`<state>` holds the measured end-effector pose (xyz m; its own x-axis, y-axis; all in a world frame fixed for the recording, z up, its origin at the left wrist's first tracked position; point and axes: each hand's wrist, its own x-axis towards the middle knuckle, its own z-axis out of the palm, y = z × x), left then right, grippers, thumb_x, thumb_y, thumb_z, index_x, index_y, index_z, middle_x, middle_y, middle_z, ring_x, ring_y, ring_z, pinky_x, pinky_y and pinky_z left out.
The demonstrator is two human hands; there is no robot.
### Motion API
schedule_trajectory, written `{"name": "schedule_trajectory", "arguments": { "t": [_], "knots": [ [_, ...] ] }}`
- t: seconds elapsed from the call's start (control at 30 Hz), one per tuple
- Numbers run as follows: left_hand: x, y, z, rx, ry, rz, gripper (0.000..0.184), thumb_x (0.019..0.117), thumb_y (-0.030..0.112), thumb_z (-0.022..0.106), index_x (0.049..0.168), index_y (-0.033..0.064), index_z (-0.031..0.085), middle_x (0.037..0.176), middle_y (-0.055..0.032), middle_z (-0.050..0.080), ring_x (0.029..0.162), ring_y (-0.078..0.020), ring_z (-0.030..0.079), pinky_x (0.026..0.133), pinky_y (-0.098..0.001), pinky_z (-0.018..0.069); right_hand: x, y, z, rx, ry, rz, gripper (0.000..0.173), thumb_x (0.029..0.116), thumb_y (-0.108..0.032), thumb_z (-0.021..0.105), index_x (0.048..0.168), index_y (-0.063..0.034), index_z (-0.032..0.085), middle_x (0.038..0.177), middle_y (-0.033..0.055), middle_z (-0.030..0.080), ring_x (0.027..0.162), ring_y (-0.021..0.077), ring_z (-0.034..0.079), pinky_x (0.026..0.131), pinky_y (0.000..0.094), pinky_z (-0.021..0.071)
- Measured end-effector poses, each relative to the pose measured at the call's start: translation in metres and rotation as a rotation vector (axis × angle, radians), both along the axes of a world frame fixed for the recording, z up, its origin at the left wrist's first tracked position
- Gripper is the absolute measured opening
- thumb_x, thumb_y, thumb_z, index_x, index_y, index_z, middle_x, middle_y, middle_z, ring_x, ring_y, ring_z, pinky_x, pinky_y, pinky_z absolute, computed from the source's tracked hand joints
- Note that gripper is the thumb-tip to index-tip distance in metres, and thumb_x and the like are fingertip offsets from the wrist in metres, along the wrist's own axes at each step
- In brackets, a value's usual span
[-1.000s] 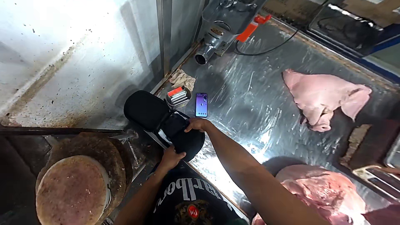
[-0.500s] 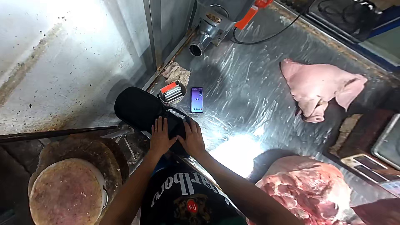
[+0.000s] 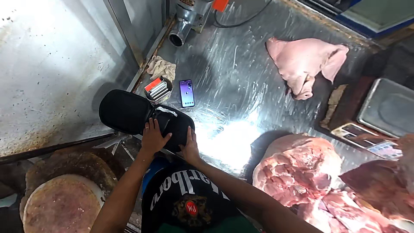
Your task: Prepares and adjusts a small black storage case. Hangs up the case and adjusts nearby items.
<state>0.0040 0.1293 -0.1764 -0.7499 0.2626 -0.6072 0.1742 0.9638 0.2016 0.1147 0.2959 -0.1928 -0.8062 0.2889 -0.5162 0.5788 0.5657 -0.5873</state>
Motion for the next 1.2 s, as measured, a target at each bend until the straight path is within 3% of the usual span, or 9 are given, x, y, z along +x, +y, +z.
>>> {"name": "schedule_trajectory", "arguments": {
  "t": [0.13, 0.27, 0.47, 0.6, 0.7, 0.87, 1.0, 1.1, 1.2],
  "knots": [
    [0.001, -0.008, -0.005, 0.032, 0.015, -0.004, 0.117, 0.0878, 0.084, 0.043, 0.163, -0.0011, 0.015, 0.170, -0.0254, 0.009, 0.156, -0.0423, 0.016, 0.125, -0.0529, 0.0211, 0.004, -0.004, -0.006, -0.072, 0.123, -0.021, 0.103, 0.0805, -0.003, 0.078, 0.163, 0.0010, 0.015, 0.166, 0.0266, 0.020, 0.151, 0.0329, 0.034, 0.118, 0.0372, 0.0410],
    [0.008, -0.006, -0.010, 0.034, 0.023, 0.004, 0.122, 0.0851, 0.086, 0.045, 0.163, -0.0012, 0.011, 0.170, -0.0265, 0.004, 0.157, -0.0442, 0.011, 0.127, -0.0537, 0.0162, 0.011, -0.003, -0.014, -0.088, 0.091, -0.008, 0.107, 0.0791, -0.002, 0.079, 0.162, 0.0023, 0.012, 0.165, 0.0276, 0.022, 0.148, 0.0342, 0.039, 0.116, 0.0382, 0.0431],
    [0.018, 0.000, -0.015, 0.104, 0.063, 0.120, 0.120, 0.0835, 0.082, 0.053, 0.164, 0.0013, 0.014, 0.171, -0.0234, 0.006, 0.157, -0.0421, 0.008, 0.128, -0.0512, 0.0130, -0.005, 0.003, 0.008, 0.222, -0.118, 0.217, 0.101, 0.0872, -0.017, 0.076, 0.164, -0.0022, 0.012, 0.168, 0.0218, 0.020, 0.106, 0.0342, 0.072, 0.085, 0.0444, 0.0614],
    [0.023, -0.018, -0.007, 0.425, 0.127, 0.295, 0.102, 0.0898, 0.057, 0.067, 0.164, 0.0058, 0.019, 0.171, -0.0159, 0.016, 0.158, -0.0296, 0.017, 0.127, -0.0466, 0.0249, 0.000, 0.011, 0.003, 0.483, -0.054, 0.336, 0.098, 0.0826, -0.038, 0.080, 0.162, -0.0072, 0.030, 0.157, 0.0208, 0.042, 0.128, 0.0404, 0.056, 0.096, 0.0502, 0.0538],
    [0.014, -0.053, 0.017, 0.582, 0.270, 0.473, 0.091, 0.0935, 0.041, 0.070, 0.164, 0.0100, 0.022, 0.168, -0.0138, 0.028, 0.152, -0.0272, 0.034, 0.122, -0.0513, 0.0349, 0.010, 0.020, -0.006, 0.424, -0.042, 0.345, 0.104, 0.0872, -0.051, 0.075, 0.164, -0.0079, 0.021, 0.161, 0.0217, 0.036, 0.133, 0.0409, 0.053, 0.099, 0.0498, 0.0527],
    [-0.036, -0.154, 0.010, 0.482, 0.388, 0.961, 0.097, 0.0957, 0.045, 0.068, 0.163, 0.0017, 0.013, 0.161, -0.0278, 0.032, 0.146, -0.0402, 0.039, 0.118, -0.0570, 0.0357, 0.030, 0.023, -0.017, 0.314, 0.032, 0.341, 0.100, 0.0932, -0.050, 0.067, 0.163, -0.0006, 0.016, 0.167, 0.0226, 0.024, 0.135, 0.0382, 0.053, 0.105, 0.0435, 0.0501],
    [-0.075, -0.197, -0.032, 0.828, -0.012, 1.340, 0.080, 0.1002, 0.050, 0.061, 0.161, 0.0150, 0.022, 0.151, -0.0235, 0.046, 0.124, -0.0392, 0.060, 0.092, -0.0573, 0.0562, 0.041, 0.020, -0.010, 0.245, 0.079, 0.203, 0.098, 0.0881, -0.043, 0.075, 0.162, -0.0037, 0.025, 0.166, 0.0214, 0.027, 0.132, 0.0377, 0.055, 0.103, 0.0437, 0.0533],
    [-0.086, -0.209, -0.042, 0.913, -0.068, 1.459, 0.066, 0.1019, 0.027, 0.062, 0.157, 0.0101, 0.030, 0.138, -0.0258, 0.054, 0.106, -0.0356, 0.067, 0.083, -0.0498, 0.0599, 0.048, 0.012, 0.000, 0.215, 0.163, 0.133, 0.086, 0.0875, -0.036, 0.078, 0.158, -0.0083, 0.037, 0.150, 0.0238, 0.046, 0.120, 0.0352, 0.063, 0.095, 0.0433, 0.0577],
    [-0.081, -0.214, -0.020, 1.021, -0.038, 1.430, 0.037, 0.0988, 0.005, 0.053, 0.135, 0.0025, 0.048, 0.100, -0.0176, 0.067, 0.078, -0.0245, 0.071, 0.069, -0.0414, 0.0621, 0.051, 0.001, 0.003, 0.107, 0.127, 0.152, 0.079, 0.0918, -0.037, 0.073, 0.158, -0.0113, 0.039, 0.135, 0.0224, 0.057, 0.100, 0.0299, 0.069, 0.086, 0.0424, 0.0591]
  ]
}}
